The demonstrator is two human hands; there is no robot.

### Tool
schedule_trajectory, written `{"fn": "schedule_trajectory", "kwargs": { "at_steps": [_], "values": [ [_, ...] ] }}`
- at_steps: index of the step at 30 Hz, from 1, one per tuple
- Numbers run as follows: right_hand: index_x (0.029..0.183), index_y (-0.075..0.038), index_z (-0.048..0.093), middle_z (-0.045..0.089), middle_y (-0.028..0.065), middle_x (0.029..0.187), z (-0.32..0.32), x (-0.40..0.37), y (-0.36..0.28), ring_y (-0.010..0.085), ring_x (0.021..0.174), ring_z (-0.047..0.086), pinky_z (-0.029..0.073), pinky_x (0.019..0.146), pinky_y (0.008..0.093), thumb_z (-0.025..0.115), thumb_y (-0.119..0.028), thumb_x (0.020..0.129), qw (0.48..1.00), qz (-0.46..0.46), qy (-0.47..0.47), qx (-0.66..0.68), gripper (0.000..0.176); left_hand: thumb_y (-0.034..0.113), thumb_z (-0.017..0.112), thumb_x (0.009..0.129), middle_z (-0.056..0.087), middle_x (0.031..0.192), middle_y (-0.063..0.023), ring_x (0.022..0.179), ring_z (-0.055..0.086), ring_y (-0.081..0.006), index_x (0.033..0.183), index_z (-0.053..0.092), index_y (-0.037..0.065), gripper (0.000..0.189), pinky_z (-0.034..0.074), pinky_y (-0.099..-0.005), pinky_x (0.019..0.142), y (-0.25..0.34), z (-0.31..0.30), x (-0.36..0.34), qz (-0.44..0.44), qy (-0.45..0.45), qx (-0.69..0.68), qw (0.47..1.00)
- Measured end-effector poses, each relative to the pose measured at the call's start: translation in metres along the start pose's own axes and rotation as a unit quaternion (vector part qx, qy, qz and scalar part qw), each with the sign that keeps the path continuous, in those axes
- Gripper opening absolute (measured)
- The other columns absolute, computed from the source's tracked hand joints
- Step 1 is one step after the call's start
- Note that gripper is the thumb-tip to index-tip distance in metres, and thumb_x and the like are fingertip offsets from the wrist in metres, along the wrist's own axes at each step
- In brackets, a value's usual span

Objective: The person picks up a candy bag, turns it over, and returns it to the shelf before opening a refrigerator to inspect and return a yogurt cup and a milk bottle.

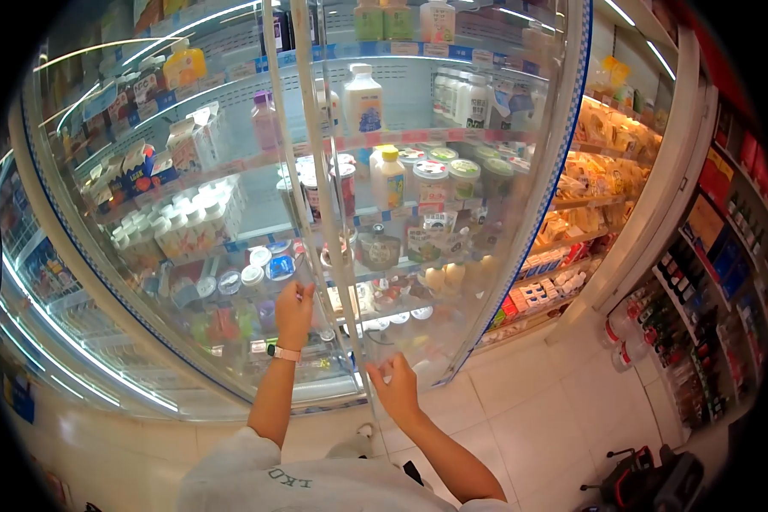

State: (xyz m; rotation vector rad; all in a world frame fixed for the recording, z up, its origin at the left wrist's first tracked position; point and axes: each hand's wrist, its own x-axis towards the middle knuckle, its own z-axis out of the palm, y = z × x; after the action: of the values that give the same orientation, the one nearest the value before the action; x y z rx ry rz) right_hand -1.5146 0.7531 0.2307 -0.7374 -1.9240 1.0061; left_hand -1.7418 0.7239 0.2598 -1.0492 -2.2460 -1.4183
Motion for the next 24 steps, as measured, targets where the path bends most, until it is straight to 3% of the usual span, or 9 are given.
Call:
{"fn": "schedule_trajectory", "kwargs": {
  "at_steps": [2,6,8,10,12,14,16,19,24],
  "values": [
    [0.075,-0.001,0.04,0.046,0.0111,0.063,-0.028,-0.016,0.002,0.0225,0.056,0.045,0.039,0.053,0.0319,0.07,-0.02,0.071,1.0,-0.015,-0.012,-0.019,0.035,0.029,0.057,0.081,0.053,0.066,-0.0149,0.061,0.051,-0.0346,0.069,0.049,0.002,0.031,0.037,-0.0414,0.052,0.002,0.001,0.0,-0.009,-0.001,0.004,1.0],
    [0.088,-0.003,0.042,0.045,0.0081,0.073,-0.067,-0.053,0.026,0.02,0.069,0.044,0.04,0.066,0.0308,0.079,-0.027,0.059,0.999,-0.009,-0.009,0.052,0.053,0.031,0.056,0.081,0.053,0.066,-0.0153,0.062,0.051,-0.0347,0.068,0.048,0.001,0.033,0.037,-0.0409,0.052,0.0,0.002,-0.004,0.005,0.009,0.025,1.0],
    [0.093,-0.003,0.04,0.046,0.0086,0.081,-0.087,-0.067,0.021,0.0205,0.076,0.045,0.04,0.072,0.0313,0.083,-0.032,0.052,1.0,0.014,-0.004,0.014,0.066,0.031,0.056,0.081,0.053,0.066,-0.0155,0.061,0.05,-0.0348,0.068,0.048,0.001,0.034,0.036,-0.0408,0.052,0.006,0.0,-0.003,0.004,0.016,0.022,1.0],
    [0.092,-0.002,0.039,0.046,0.0088,0.081,-0.1,-0.08,0.017,0.021,0.078,0.047,0.04,0.072,0.031,0.084,-0.035,0.048,0.998,-0.004,0.059,-0.024,0.071,0.032,0.056,0.081,0.053,0.065,-0.016,0.061,0.05,-0.0353,0.067,0.048,0.001,0.035,0.037,-0.0414,0.053,0.008,-0.002,-0.003,-0.006,0.01,0.02,1.0],
    [0.102,0.004,0.041,0.049,0.012,0.09,-0.112,-0.09,0.009,0.0233,0.086,0.049,0.04,0.077,0.0322,0.077,-0.038,0.062,0.996,0.023,0.078,-0.035,0.068,0.033,0.056,0.081,0.052,0.064,-0.0163,0.062,0.051,-0.0355,0.067,0.048,0.001,0.035,0.037,-0.0419,0.054,0.006,-0.001,-0.005,0.001,0.024,0.021,0.999],
    [0.109,0.008,0.045,0.051,0.0159,0.083,-0.122,-0.094,-0.009,0.0288,0.075,0.051,0.042,0.07,0.0343,0.071,-0.029,0.066,0.985,0.012,0.143,-0.097,0.062,0.032,0.057,0.081,0.052,0.064,-0.0162,0.062,0.051,-0.0359,0.067,0.048,0.001,0.034,0.037,-0.0425,0.054,0.004,-0.001,-0.006,0.01,0.024,0.025,0.999],
    [0.111,0.005,0.039,0.043,0.0112,0.074,-0.129,-0.1,0.021,0.0267,0.066,0.044,0.04,0.064,0.0357,0.081,-0.029,0.05,0.98,0.033,0.182,-0.077,0.081,0.031,0.057,0.08,0.052,0.064,-0.0159,0.062,0.051,-0.036,0.067,0.049,0.002,0.034,0.037,-0.0428,0.054,0.001,-0.001,-0.007,0.014,0.027,0.026,0.999],
    [0.109,0.006,0.042,0.048,0.0152,0.078,-0.157,-0.109,0.036,0.0308,0.072,0.048,0.042,0.066,0.0392,0.08,-0.031,0.051,0.977,0.019,0.164,-0.135,0.078,0.031,0.058,0.079,0.053,0.064,-0.0157,0.062,0.051,-0.0362,0.067,0.049,0.002,0.033,0.037,-0.0432,0.054,0.003,0.0,-0.006,0.008,0.027,0.026,0.999],
    [0.104,0.006,0.046,0.052,0.0227,0.089,-0.203,-0.115,0.051,0.0393,0.083,0.051,0.043,0.072,0.0443,0.078,-0.035,0.048,0.94,-0.086,0.172,-0.28,0.076,0.03,0.06,0.079,0.053,0.063,-0.0158,0.062,0.051,-0.0363,0.067,0.05,0.002,0.032,0.037,-0.0429,0.053,0.007,-0.003,-0.007,0.013,0.03,0.022,0.999]
  ]
}}
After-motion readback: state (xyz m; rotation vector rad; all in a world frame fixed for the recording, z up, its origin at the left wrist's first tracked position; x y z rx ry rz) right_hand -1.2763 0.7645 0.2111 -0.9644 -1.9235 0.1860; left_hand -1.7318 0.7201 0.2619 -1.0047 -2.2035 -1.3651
